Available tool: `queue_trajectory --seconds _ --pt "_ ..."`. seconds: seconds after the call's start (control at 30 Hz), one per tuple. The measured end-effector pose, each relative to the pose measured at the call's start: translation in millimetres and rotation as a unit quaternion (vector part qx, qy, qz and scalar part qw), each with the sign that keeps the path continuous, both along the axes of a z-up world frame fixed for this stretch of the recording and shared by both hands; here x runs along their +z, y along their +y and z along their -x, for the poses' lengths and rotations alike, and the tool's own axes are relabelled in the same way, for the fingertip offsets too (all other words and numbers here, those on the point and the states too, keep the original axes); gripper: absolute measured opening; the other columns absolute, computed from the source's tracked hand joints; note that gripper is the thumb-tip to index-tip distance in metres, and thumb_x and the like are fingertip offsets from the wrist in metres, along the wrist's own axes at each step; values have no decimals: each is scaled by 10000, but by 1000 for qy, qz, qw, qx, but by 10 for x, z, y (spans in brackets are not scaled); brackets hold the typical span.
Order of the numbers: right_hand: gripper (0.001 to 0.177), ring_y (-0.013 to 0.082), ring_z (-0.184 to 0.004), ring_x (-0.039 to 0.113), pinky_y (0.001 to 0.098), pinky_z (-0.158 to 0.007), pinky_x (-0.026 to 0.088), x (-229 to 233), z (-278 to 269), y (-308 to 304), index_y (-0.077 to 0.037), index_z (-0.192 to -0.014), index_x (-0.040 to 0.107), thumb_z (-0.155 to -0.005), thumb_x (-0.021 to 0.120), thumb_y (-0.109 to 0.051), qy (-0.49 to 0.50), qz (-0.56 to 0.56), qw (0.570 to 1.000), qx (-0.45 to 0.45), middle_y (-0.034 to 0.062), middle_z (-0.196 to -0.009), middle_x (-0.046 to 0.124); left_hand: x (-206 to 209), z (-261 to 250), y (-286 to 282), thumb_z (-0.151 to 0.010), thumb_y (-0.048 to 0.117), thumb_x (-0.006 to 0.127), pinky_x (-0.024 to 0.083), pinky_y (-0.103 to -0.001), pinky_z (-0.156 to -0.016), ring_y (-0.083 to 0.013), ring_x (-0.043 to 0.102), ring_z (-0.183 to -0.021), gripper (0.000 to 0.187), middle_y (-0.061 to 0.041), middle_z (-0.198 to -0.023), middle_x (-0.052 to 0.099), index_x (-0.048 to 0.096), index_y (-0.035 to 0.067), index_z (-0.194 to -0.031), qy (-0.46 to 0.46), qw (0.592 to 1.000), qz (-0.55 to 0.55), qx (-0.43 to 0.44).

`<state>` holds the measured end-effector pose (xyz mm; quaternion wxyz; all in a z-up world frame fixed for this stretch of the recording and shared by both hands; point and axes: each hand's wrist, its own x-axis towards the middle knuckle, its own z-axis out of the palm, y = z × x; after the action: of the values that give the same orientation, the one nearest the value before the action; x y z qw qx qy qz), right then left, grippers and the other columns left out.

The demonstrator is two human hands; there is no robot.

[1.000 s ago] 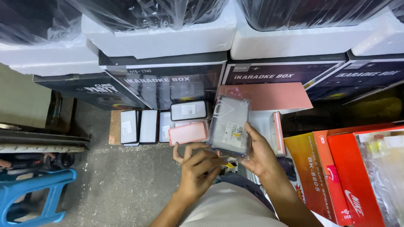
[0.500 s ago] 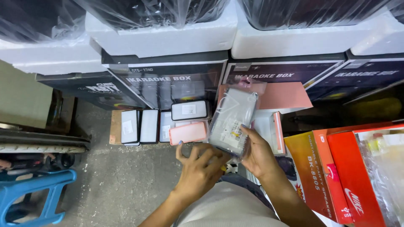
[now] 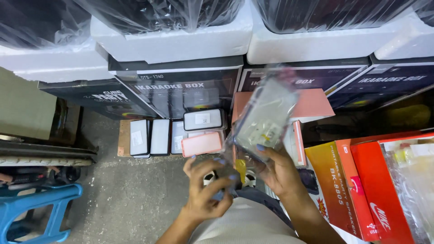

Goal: Packing various smartphone protective cases into clear plastic retail sleeves.

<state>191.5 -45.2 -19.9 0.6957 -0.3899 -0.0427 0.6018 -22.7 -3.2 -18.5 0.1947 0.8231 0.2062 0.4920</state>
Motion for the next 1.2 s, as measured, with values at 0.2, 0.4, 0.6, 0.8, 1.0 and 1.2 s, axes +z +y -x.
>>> queue_trajectory --seconds 0.2,0.4,0.6,0.8,1.0,1.2 --pt "680 297 -1246 624 514 -1055 546 391 58 -167 -92 -1465 444 -856 676 103 -138 -189 966 -114 148 -1339 631 399 -88 -134 -831 156 769 538 -412 -940 -284 657 -1053 322 -152 -1135 678 662 -7 -1087 -84 978 190 -11" --pt "586 267 -1255 653 462 -1111 528 352 84 -331 28 -1460 465 -919 660 145 -309 -211 914 -157 193 -1344 644 681 -180 -153 -765 149 869 561 -360 -872 -270 691 -988 412 -138 -1078 715 672 8 -1098 -47 979 198 -6" --pt "481 289 -1059 742 444 -948 641 248 140 -450 78 -1389 490 -943 672 86 -373 -177 897 -155 223 -1215 698 677 -241 -140 -915 147 780 596 -355 -900 -231 726 -1019 373 -118 -1144 747 653 10 -1238 -86 935 339 -62" --pt "821 327 -1042 747 490 -867 659 567 59 -428 -47 -1509 274 -825 714 68 -275 -164 947 6 263 -1229 642 880 -161 291 -892 203 727 501 -397 -1146 -287 568 -1374 717 -168 -1558 461 438 65 -1533 -139 894 393 -164" --pt "1000 312 -1143 658 441 -941 587 400 -9 -342 -43 -1618 218 -780 753 62 -256 -144 949 112 223 -1308 624 1087 -240 230 -843 2 712 425 -306 -1120 -204 508 -1395 853 -169 -1596 455 329 86 -1601 -20 888 388 -246" --pt "848 245 -1373 505 416 -1142 424 655 -89 -186 -58 -1626 233 -885 644 -52 -402 -138 902 77 147 -1558 445 916 -278 205 -921 -98 629 520 -224 -850 -87 662 -1003 405 -100 -1199 762 718 64 -1280 -50 865 469 -169"
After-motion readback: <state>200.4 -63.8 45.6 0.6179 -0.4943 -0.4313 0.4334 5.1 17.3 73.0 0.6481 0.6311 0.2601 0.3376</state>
